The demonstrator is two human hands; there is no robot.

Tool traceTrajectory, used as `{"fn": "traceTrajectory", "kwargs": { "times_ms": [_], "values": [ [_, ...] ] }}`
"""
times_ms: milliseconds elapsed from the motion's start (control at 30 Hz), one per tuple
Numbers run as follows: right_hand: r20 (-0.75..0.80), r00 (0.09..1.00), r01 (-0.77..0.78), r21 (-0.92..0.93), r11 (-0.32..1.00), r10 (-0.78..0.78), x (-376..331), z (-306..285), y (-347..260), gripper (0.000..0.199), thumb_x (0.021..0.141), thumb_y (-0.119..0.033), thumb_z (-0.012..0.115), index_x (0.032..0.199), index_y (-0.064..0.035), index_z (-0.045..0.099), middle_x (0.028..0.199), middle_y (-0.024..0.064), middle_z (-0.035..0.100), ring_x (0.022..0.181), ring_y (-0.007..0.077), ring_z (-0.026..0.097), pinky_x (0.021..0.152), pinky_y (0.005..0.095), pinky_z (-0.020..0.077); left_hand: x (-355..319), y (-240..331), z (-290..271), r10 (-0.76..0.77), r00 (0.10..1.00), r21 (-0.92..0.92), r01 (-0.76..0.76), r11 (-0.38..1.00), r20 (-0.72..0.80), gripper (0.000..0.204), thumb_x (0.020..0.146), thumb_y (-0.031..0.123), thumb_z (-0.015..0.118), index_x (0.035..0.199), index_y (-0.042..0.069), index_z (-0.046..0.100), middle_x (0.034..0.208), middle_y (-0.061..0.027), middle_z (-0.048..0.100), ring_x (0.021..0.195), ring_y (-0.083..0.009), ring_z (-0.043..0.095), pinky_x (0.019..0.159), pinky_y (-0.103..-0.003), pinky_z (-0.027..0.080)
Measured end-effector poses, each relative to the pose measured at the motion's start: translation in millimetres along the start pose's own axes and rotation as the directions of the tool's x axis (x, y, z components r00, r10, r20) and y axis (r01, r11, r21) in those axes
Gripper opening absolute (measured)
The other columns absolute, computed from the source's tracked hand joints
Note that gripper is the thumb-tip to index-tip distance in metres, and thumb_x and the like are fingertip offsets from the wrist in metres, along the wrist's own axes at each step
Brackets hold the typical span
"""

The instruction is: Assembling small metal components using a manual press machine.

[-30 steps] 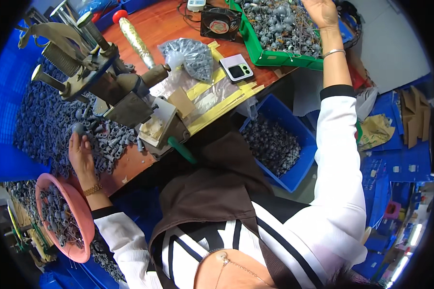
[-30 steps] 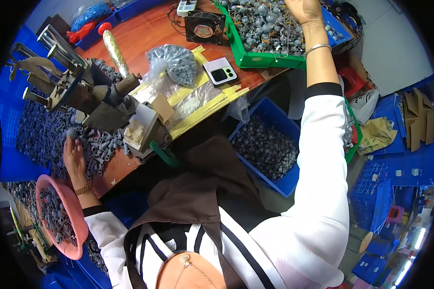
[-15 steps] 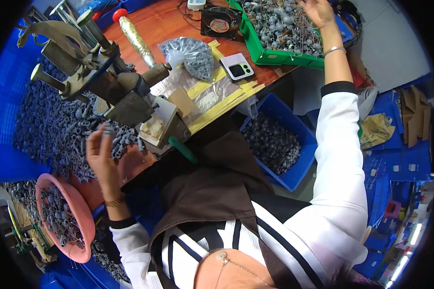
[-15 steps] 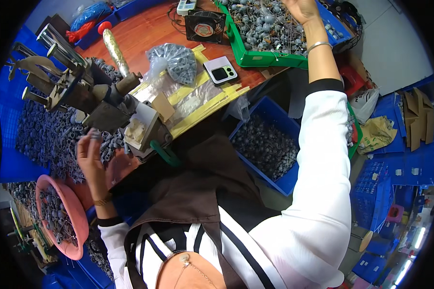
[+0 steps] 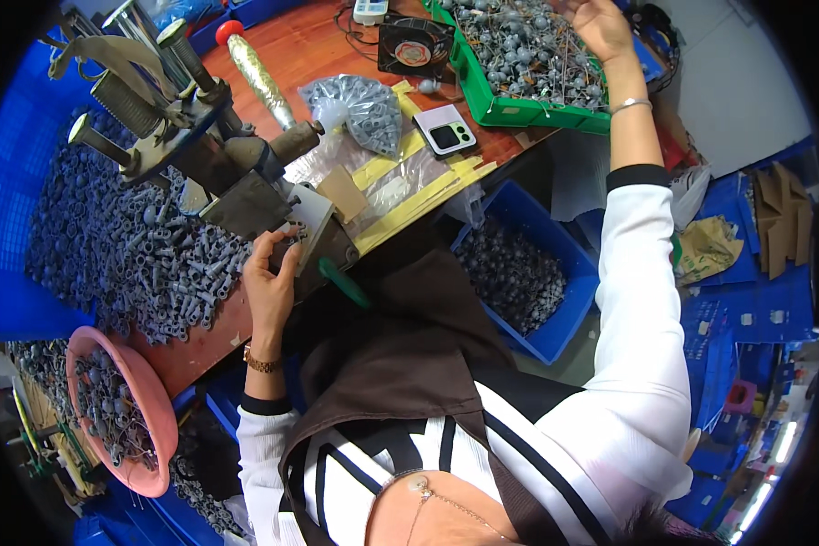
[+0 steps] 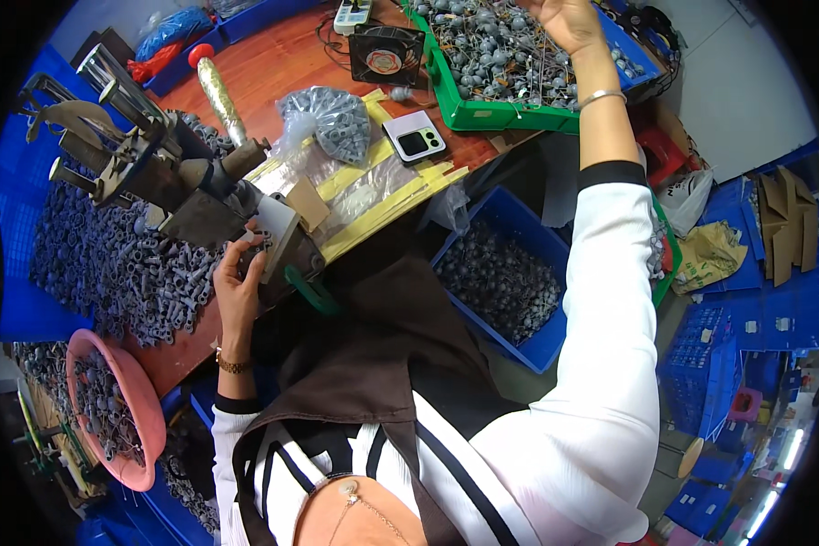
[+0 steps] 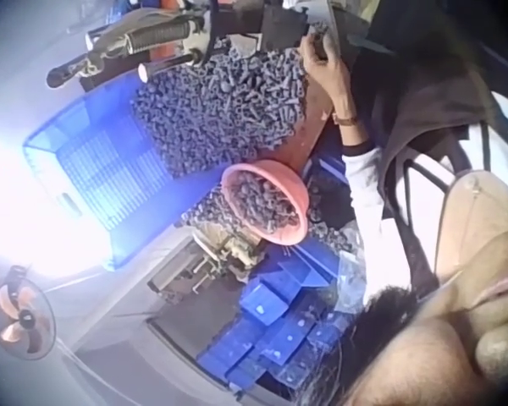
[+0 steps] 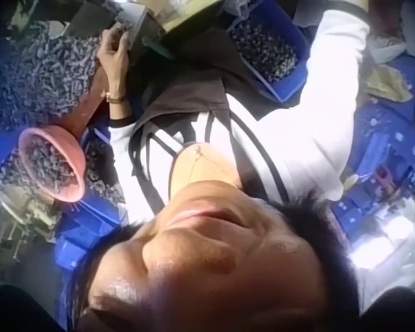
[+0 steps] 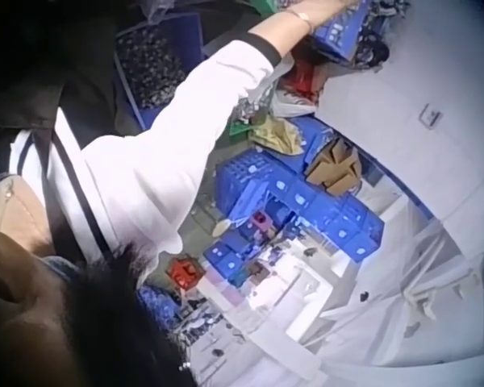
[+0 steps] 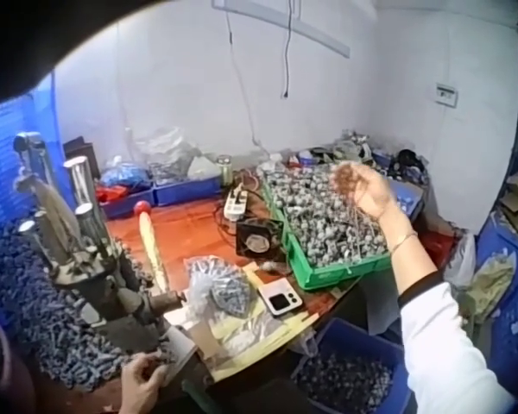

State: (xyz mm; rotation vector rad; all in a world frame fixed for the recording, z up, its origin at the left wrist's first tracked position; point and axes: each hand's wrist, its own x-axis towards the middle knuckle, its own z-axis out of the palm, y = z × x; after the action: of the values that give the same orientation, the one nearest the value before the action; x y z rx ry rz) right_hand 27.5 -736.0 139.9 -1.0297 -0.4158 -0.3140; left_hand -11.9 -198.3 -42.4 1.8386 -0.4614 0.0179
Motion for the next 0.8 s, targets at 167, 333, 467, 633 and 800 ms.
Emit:
{"fn": "traceTrajectory", "kwargs": {
  "times_ms": [167,333,467,633,800],
  "values": [
    [0.054,0.998,0.029,0.011,1.0,-0.029,-0.3,-18.5,-14.9,0.024,0.092,-0.023,0.057,0.105,-0.004,0.065,0.094,0.0101,0.069,0.087,0.0195,0.066,0.072,0.0313,0.0544,-25.5,11.5,1.2,0.232,0.967,0.334,-0.186,0.924,-0.102,0.028,0.082,0.0,0.06,0.109,-0.002,0.057,0.106,-0.0188,0.057,0.107,-0.0308,0.052,0.094,-0.035,0.039],
    [0.06,0.998,-0.002,-0.097,0.995,0.008,-61.2,122.7,19.0,0.015,0.096,-0.015,0.051,0.094,-0.0007,0.055,0.068,0.0005,0.046,0.054,0.0062,0.037,0.05,0.0207,0.0281,-44.1,130.3,-21.1,0.335,0.933,0.262,-0.359,0.896,0.13,0.02,0.072,-0.003,0.066,0.092,0.001,0.066,0.091,-0.0129,0.065,0.086,-0.0283,0.062,0.076,-0.036,0.048],
    [0.251,0.963,-0.096,-0.026,0.995,0.099,-109.2,189.2,63.3,0.027,0.099,-0.026,0.044,0.083,-0.0053,0.05,0.071,0.0072,0.055,0.045,0.0073,0.037,0.044,0.0201,0.0297,-47.3,212.7,1.2,0.669,0.74,-0.495,-0.557,0.667,0.068,0.012,0.07,-0.001,0.062,0.081,-0.003,0.064,0.087,-0.0085,0.065,0.068,-0.0187,0.061,0.055,-0.025,0.046],
    [0.249,0.96,-0.057,-0.264,0.963,0.125,-156.1,234.6,118.8,0.03,0.089,-0.029,0.058,0.066,-0.0094,0.059,0.062,0.004,0.06,0.048,0.0108,0.04,0.052,0.0258,0.0287,-37.3,250.5,-20.0,0.616,0.762,-0.308,-0.548,0.778,0.2,0.011,0.077,0.016,0.061,0.079,0.007,0.067,0.083,-0.0015,0.063,0.064,-0.0151,0.057,0.05,-0.021,0.043],
    [0.335,0.927,-0.151,-0.078,0.986,0.168,-172.0,257.5,171.3,0.023,0.081,-0.021,0.061,0.061,-0.0089,0.064,0.053,0.0031,0.061,0.06,0.0171,0.049,0.056,0.0292,0.0324,-59.5,254.6,-36.6,0.658,0.753,0.24,-0.635,0.735,-0.024,0.026,0.085,0.037,0.057,0.08,0.017,0.073,0.073,0.0011,0.061,0.06,-0.0159,0.056,0.047,-0.021,0.04]
  ]
}}
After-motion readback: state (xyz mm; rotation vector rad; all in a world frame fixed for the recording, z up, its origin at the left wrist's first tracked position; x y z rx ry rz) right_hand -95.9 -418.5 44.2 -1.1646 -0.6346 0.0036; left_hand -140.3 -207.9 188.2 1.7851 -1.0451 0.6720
